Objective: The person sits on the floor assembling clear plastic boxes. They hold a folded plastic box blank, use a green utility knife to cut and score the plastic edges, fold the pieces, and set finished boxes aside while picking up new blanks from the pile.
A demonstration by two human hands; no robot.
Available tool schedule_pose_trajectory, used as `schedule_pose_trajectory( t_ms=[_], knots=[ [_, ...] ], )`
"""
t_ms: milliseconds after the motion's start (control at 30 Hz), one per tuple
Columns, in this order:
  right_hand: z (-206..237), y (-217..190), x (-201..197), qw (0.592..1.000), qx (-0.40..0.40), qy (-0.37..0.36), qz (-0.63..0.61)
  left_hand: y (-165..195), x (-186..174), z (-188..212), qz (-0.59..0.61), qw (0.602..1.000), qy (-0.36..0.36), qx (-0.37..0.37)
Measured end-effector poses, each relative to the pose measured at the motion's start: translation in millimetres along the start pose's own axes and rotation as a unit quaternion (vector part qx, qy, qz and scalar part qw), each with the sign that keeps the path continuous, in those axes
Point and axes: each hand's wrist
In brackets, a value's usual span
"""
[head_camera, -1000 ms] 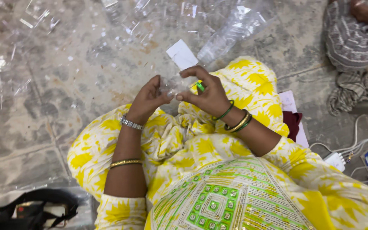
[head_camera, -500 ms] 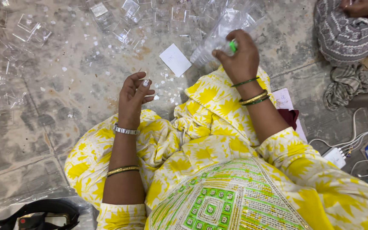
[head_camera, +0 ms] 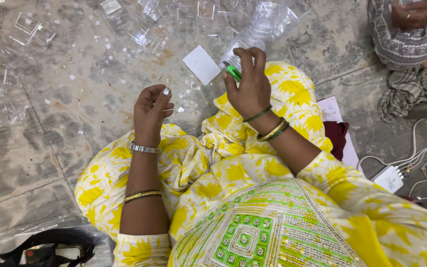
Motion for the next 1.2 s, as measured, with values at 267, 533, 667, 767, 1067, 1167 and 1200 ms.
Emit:
schedule_pose_trajectory(
  t_ms=[267,533,667,767,1067,1167,1200],
  knots=[
    [23.2,-30.4,26.8,0.994,-0.087,-0.061,-0.024,-2.3,-1.5,-3.4,-0.011,1.0,0.017,0.01],
    [9.5,-9.7,45.8,0.997,-0.072,-0.024,0.008,-5.1,-6.9,-4.0,-0.014,0.999,0.025,0.02],
    [11.9,-8.7,47.9,0.995,-0.084,-0.029,-0.033,-5.7,-5.0,-5.7,-0.017,1.0,0.01,0.024],
    [13.7,-10.1,45.9,0.993,-0.089,-0.045,-0.064,-5.2,-5.9,-4.6,-0.016,1.0,0.014,0.022],
    [-8.7,51.1,7.6,0.977,-0.089,0.184,0.054,-7.9,-5.3,-6.3,-0.027,0.999,0.01,0.03],
    [-15.1,67.5,30.5,0.979,0.011,0.133,-0.152,-8.2,-6.2,-5.8,-0.03,0.999,0.008,0.032],
    [-15.9,69.8,42.4,0.96,0.048,0.111,-0.253,-8.2,-6.3,-6.3,-0.031,0.999,0.012,0.032]
  ],
)
Point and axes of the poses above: each hand's wrist, its own z-axis away from the middle knuckle, its own x-axis out of the palm, y = z × x, and after that the axes turned 11 degrees about z, right-handed
